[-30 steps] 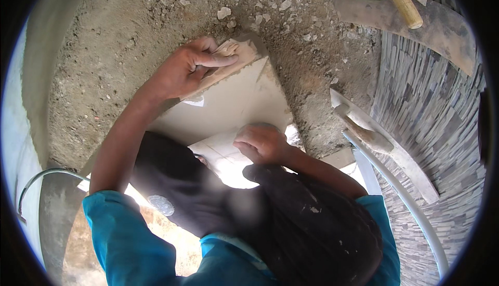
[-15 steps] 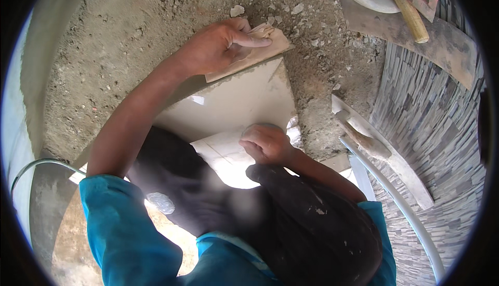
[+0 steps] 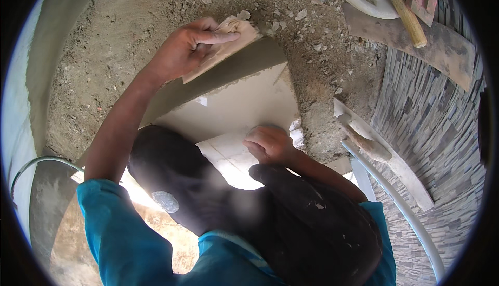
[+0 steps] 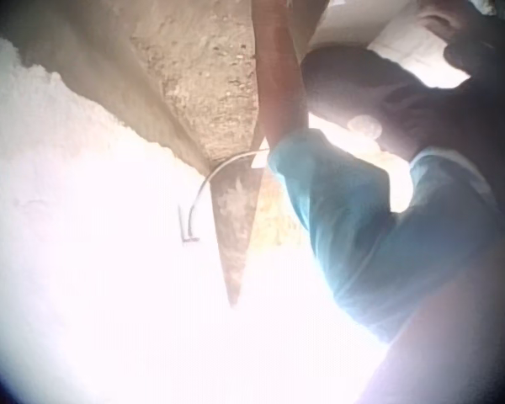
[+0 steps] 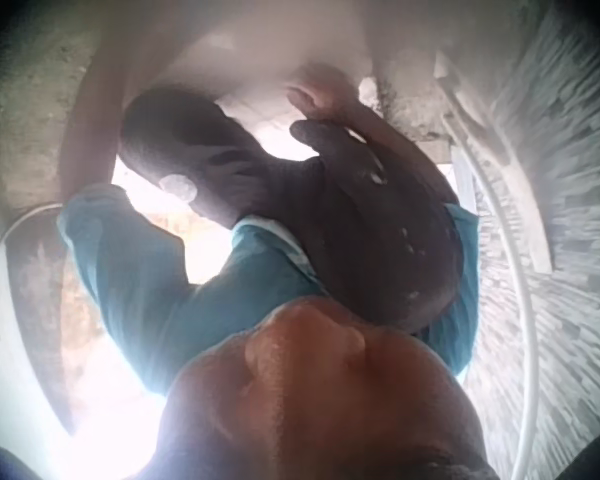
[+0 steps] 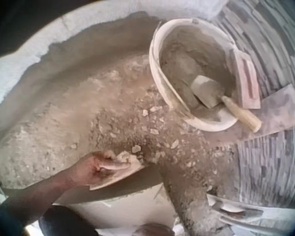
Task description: The person smooths a wet concrete floor using a wooden float and a sponge. They repeatedly rub the surface to level it and occasionally dip the sponge in a bucket of water to clean the tool.
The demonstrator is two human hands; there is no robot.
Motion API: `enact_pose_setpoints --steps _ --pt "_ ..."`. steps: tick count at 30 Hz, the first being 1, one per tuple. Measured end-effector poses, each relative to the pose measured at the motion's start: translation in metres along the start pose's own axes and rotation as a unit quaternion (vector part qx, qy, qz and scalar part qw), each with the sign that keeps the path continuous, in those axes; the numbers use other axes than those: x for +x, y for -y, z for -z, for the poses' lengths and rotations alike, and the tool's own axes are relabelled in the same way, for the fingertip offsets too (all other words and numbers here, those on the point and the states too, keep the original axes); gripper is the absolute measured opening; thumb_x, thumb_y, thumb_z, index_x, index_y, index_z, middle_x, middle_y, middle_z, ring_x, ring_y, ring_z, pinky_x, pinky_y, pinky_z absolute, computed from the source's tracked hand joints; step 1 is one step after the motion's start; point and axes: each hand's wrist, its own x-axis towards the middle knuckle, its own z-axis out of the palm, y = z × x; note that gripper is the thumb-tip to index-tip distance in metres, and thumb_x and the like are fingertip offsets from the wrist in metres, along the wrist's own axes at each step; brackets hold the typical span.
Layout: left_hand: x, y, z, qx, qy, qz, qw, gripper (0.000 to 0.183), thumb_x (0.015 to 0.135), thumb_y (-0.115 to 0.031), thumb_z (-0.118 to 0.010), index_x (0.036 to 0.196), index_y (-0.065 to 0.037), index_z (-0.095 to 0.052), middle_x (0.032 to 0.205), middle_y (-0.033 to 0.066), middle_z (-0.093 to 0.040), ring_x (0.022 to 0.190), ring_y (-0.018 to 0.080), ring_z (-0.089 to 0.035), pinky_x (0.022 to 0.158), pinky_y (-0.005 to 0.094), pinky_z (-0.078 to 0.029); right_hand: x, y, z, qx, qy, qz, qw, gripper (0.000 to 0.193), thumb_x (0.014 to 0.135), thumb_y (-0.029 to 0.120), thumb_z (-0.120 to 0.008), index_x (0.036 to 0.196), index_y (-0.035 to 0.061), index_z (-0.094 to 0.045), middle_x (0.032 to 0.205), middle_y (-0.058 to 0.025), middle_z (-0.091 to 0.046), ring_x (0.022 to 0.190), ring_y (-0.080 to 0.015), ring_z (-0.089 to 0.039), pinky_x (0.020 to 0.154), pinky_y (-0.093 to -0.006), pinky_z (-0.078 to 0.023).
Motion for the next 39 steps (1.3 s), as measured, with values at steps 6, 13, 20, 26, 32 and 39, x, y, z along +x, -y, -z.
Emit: enact_pose_setpoints --steps 6,13,20,26,32,39 --pt "-0.003 0.005 -0.036 0.047 0.032 -0.023 0.998 0.068 0.079 0.017 -0.057 0.127 -0.029 -0.07 0.097 0.0048 -0.06 0.09 0.0203 -0.058 0.086 0.032 -0.049 -0.008 -0.004 -0.004 0.027 0.019 -0.044 0.998 0.01 0.084 0.01 -0.072 0.094 0.0092 -0.068 0.083 -0.0056 -0.065 0.073 -0.0272 -0.065 0.066 -0.0401 -0.052" --pt "-0.141 0.045 0.046 0.013 0.056 0.133 0.989 0.066 0.076 0.016 -0.064 0.127 -0.026 -0.071 0.095 0.0027 -0.062 0.09 0.0141 -0.06 0.084 0.0274 -0.049 -0.001 -0.003 -0.003 0.012 0.0 0.006 1.0 0.016 0.08 -0.007 -0.069 0.092 0.0032 -0.063 0.078 -0.0095 -0.067 0.067 -0.0259 -0.067 0.059 -0.0356 -0.054" --pt "-0.032 0.031 0.001 0.019 -0.002 0.035 0.999 0.059 0.083 0.009 -0.067 0.128 -0.03 -0.069 0.123 0.0082 -0.066 0.107 0.0238 -0.066 0.095 0.0341 -0.053 0.001 -0.002 -0.006 0.001 -0.006 0.023 1.0 0.017 0.081 -0.008 -0.068 0.093 0.0037 -0.062 0.078 -0.0106 -0.068 0.067 -0.0266 -0.068 0.058 -0.0356 -0.054" --pt "-0.018 0.035 -0.031 0.017 0.028 0.005 0.999 0.053 0.087 0.007 -0.066 0.127 -0.027 -0.069 0.116 0.0065 -0.069 0.104 0.0221 -0.066 0.091 0.0338 -0.054 0.003 0.002 -0.008 0.006 -0.004 -0.014 1.0 0.015 0.083 -0.006 -0.068 0.092 0.0032 -0.062 0.077 -0.0117 -0.067 0.066 -0.0263 -0.067 0.058 -0.0352 -0.054" --pt "-0.158 0.09 0.025 -0.031 0.081 0.155 0.984 0.054 0.082 0.013 -0.063 0.121 -0.023 -0.073 0.12 0.0072 -0.07 0.103 0.0222 -0.068 0.091 0.0357 -0.055 0.003 0.0 -0.008 -0.007 -0.013 0.011 1.0 0.014 0.083 -0.005 -0.069 0.092 0.0022 -0.062 0.077 -0.0119 -0.067 0.064 -0.0262 -0.067 0.058 -0.0352 -0.053" --pt "-0.042 0.046 0.004 -0.027 -0.028 -0.006 0.999 0.051 0.088 0.011 -0.059 0.125 -0.022 -0.071 0.111 0.0075 -0.071 0.101 0.0215 -0.066 0.096 0.0328 -0.054 0.002 0.002 -0.012 -0.037 -0.036 -0.028 0.998 0.009 0.079 0.0 -0.074 0.084 0.0049 -0.067 0.073 -0.0089 -0.066 0.063 -0.0262 -0.066 0.055 -0.0355 -0.052"
